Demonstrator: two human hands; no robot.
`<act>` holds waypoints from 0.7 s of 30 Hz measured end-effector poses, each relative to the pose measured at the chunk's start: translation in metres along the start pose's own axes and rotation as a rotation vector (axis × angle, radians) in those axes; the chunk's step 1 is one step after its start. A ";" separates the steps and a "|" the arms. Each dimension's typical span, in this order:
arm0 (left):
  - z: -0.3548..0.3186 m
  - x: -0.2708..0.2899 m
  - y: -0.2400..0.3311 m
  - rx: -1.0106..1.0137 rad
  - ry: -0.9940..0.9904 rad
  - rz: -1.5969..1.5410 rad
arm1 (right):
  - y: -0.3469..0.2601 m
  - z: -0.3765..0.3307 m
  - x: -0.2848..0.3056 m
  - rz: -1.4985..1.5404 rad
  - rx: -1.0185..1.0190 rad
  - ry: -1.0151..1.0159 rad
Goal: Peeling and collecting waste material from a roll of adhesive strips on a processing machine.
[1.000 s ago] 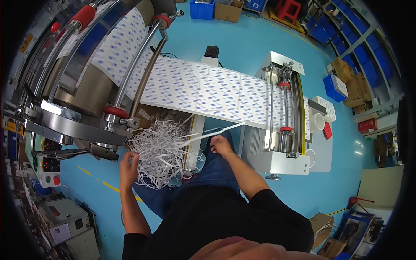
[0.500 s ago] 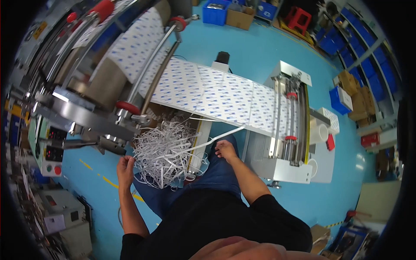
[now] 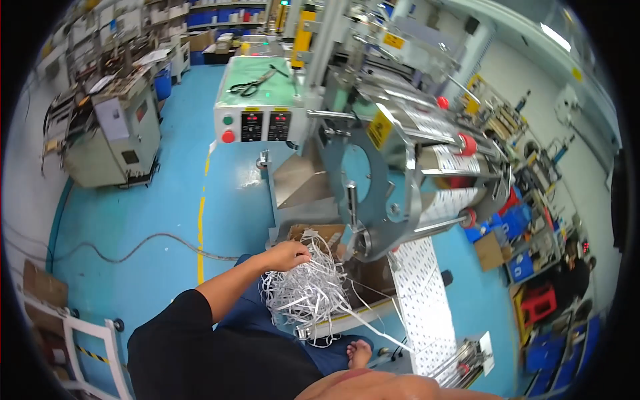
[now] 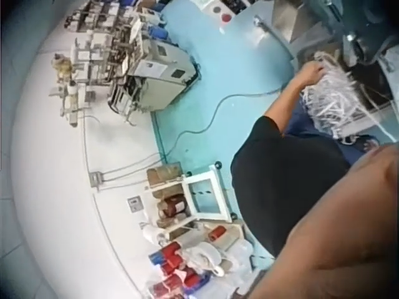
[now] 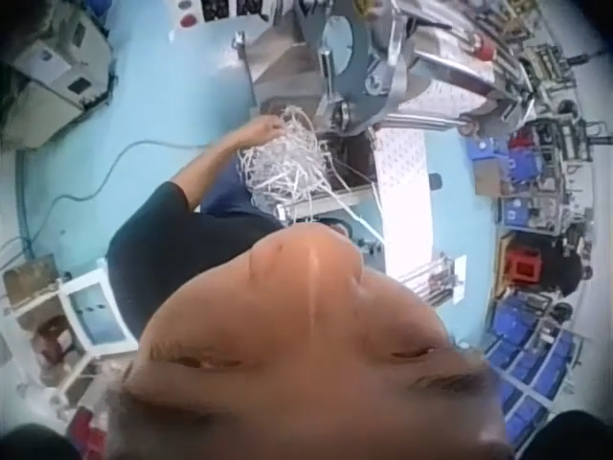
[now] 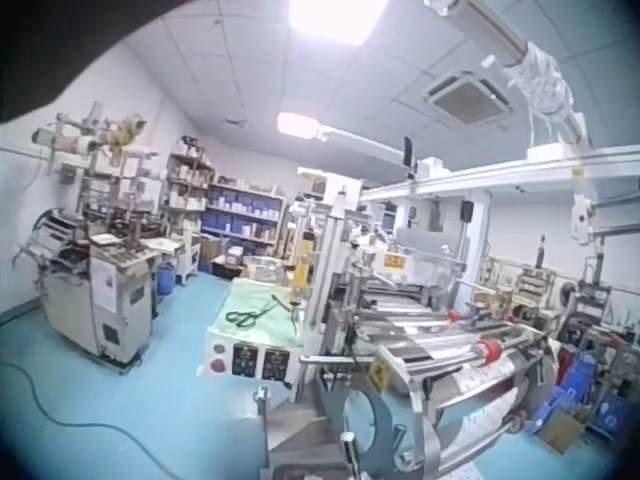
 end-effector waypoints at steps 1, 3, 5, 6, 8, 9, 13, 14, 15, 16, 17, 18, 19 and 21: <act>-0.005 0.006 0.007 0.035 0.012 -0.001 | -0.004 0.005 0.001 -0.043 -0.012 -0.016; -0.004 0.002 0.006 0.002 0.050 -0.043 | 0.005 0.011 0.008 -0.075 -0.022 -0.070; -0.008 0.002 0.005 -0.002 0.051 -0.084 | 0.007 0.020 0.006 -0.102 -0.044 -0.102; -0.007 0.003 0.006 -0.012 0.068 -0.097 | 0.006 0.021 0.009 -0.120 -0.026 -0.098; -0.011 0.008 0.005 -0.045 0.107 -0.032 | 0.008 0.019 0.007 -0.134 -0.114 -0.095; -0.014 0.014 0.003 -0.065 0.151 0.026 | 0.005 0.019 0.005 -0.140 -0.102 -0.088; -0.028 0.037 -0.008 -0.065 0.225 0.122 | 0.004 0.021 0.004 -0.147 -0.132 -0.102; -0.032 0.044 -0.017 -0.024 0.285 0.089 | 0.003 0.020 0.005 -0.150 -0.126 -0.081; -0.036 0.051 -0.027 0.015 0.343 0.057 | 0.001 0.019 0.005 -0.151 -0.120 -0.058; -0.040 0.054 -0.036 0.010 0.344 0.059 | 0.002 0.020 0.007 -0.148 -0.115 -0.059; -0.045 0.060 -0.047 0.007 0.388 -0.027 | 0.003 0.022 0.009 -0.163 -0.117 -0.068; -0.051 0.065 -0.057 0.004 0.432 -0.113 | 0.003 0.026 0.009 -0.178 -0.118 -0.077; -0.059 0.073 -0.062 0.082 0.485 -0.171 | 0.001 0.024 0.006 -0.165 -0.113 -0.073; -0.075 0.077 -0.092 0.133 0.554 -0.262 | -0.007 0.017 0.000 -0.193 -0.118 -0.075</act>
Point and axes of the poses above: each hand's wrist, its own z-axis towards the middle knuckle, its own x-axis out of the back of the hand, y = z × x, the point moved 8 cm from there along z, towards the middle knuckle, and after that the axes turned 7 degrees about -z, right-handed, at the moved point
